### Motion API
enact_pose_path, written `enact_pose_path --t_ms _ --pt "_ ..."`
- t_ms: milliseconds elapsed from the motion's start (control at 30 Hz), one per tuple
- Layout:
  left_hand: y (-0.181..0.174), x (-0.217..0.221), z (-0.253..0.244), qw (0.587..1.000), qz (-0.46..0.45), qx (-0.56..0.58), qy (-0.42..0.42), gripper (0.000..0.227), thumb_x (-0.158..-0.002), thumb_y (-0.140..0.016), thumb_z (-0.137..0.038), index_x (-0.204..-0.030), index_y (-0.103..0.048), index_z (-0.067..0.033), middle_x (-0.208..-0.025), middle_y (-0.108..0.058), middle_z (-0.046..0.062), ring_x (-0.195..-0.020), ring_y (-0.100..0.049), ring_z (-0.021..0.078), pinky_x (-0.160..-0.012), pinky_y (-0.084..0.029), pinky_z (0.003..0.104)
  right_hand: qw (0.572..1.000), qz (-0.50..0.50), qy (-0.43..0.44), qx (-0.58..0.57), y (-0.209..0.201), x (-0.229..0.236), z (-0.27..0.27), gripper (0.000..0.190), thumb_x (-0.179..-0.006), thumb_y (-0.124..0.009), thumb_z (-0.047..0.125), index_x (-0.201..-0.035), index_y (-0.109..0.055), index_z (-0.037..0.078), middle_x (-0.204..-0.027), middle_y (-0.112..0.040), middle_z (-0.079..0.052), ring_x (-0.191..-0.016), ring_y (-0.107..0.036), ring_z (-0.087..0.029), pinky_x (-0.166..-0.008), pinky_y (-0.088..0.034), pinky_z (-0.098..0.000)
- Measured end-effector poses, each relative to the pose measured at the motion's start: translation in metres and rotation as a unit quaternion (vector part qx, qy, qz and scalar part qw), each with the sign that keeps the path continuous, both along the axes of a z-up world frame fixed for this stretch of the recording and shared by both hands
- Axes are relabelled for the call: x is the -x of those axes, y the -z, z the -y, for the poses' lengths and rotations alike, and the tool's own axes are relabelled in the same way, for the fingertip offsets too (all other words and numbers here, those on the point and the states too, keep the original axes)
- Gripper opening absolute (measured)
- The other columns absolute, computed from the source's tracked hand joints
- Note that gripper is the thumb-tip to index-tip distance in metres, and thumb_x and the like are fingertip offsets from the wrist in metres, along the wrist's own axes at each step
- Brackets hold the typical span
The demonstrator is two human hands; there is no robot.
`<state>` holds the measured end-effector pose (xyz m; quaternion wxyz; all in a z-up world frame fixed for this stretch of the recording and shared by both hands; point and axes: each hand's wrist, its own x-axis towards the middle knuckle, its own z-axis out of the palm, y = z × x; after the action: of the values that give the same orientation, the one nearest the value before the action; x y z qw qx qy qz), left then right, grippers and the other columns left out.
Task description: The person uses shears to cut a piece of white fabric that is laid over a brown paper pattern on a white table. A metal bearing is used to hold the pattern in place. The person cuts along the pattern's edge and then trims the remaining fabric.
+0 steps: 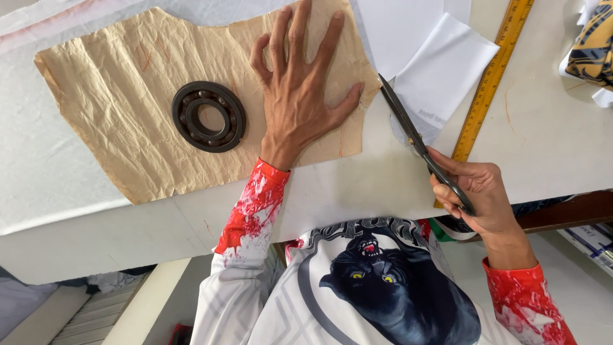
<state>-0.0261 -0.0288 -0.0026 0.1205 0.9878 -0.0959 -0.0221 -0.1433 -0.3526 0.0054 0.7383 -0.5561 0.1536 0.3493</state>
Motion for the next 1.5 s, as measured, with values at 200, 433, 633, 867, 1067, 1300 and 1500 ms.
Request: enact_pose_path --t_ms 200,433,633,867,1067,1300,1500 --pt "-0.001 0.000 0.001 1.000 -0.005 -0.006 0.002 0.081 -0.099 -0.072 -0.072 -0.160 -0.043 -0.0267 -0.164 -0.031 0.015 -0.154 -0.035 0.0354 -0.122 -0.027 0.050 1.000 0.004 0.009 -0.010 0.002 0.001 -0.004 0.060 -0.087 -0.066 -0.001 -0.146 -0.053 0.003 -0.068 -0.050 -0.004 -0.055 -0.035 -0.007 -0.036 -0.031 -0.0162" --pt "-0.003 -0.001 0.001 1.000 -0.016 -0.012 0.000 0.081 -0.100 -0.073 -0.073 -0.160 -0.043 -0.0277 -0.164 -0.031 0.014 -0.154 -0.032 0.0344 -0.123 -0.025 0.050 0.996 0.008 0.003 0.086 -0.001 0.001 -0.013 0.067 -0.079 -0.070 -0.011 -0.144 -0.057 0.001 -0.078 -0.066 -0.006 -0.055 -0.047 -0.004 -0.036 -0.034 -0.0125" --pt "-0.004 -0.001 0.001 1.000 -0.022 -0.016 -0.003 0.082 -0.099 -0.075 -0.073 -0.160 -0.041 -0.0295 -0.164 -0.032 0.013 -0.155 -0.032 0.0332 -0.123 -0.027 0.049 0.995 0.024 0.000 0.094 0.000 0.004 -0.013 0.064 -0.084 -0.074 0.002 -0.145 -0.056 0.001 -0.082 -0.067 -0.001 -0.055 -0.042 -0.003 -0.041 -0.034 -0.0144" --pt "-0.003 -0.001 0.001 0.999 -0.023 -0.023 -0.006 0.081 -0.100 -0.072 -0.075 -0.160 -0.041 -0.0298 -0.162 -0.035 0.013 -0.154 -0.034 0.0330 -0.123 -0.025 0.050 0.995 0.015 0.007 0.098 -0.001 0.005 -0.012 0.068 -0.081 -0.077 0.005 -0.145 -0.055 0.001 -0.085 -0.069 -0.001 -0.059 -0.045 -0.005 -0.043 -0.038 -0.0161" --pt "-0.002 -0.001 0.001 1.000 -0.014 -0.006 -0.008 0.076 -0.101 -0.072 -0.071 -0.157 -0.045 -0.0290 -0.159 -0.039 0.014 -0.151 -0.035 0.0340 -0.122 -0.024 0.050 0.997 0.021 0.032 0.068 -0.001 0.000 -0.017 0.067 -0.077 -0.068 -0.013 -0.142 -0.055 -0.003 -0.074 -0.043 -0.003 -0.064 -0.036 -0.013 -0.049 -0.023 -0.0241" --pt "0.000 -0.001 0.000 1.000 0.005 0.009 -0.001 0.071 -0.100 -0.070 -0.068 -0.154 -0.049 -0.0267 -0.151 -0.045 0.016 -0.144 -0.041 0.0375 -0.119 -0.026 0.052 0.996 0.024 0.008 0.080 -0.001 0.004 -0.013 0.071 -0.079 -0.073 -0.005 -0.146 -0.053 -0.001 -0.078 -0.054 -0.005 -0.064 -0.045 -0.012 -0.049 -0.031 -0.0225" --pt "0.002 -0.001 0.000 1.000 0.010 0.022 0.001 0.070 -0.099 -0.072 -0.066 -0.151 -0.051 -0.0240 -0.149 -0.046 0.018 -0.141 -0.043 0.0386 -0.118 -0.026 0.053 0.992 0.023 0.000 0.122 -0.005 0.003 -0.016 0.067 -0.081 -0.074 -0.002 -0.145 -0.056 0.001 -0.082 -0.060 -0.001 -0.065 -0.048 -0.009 -0.049 -0.037 -0.0205"
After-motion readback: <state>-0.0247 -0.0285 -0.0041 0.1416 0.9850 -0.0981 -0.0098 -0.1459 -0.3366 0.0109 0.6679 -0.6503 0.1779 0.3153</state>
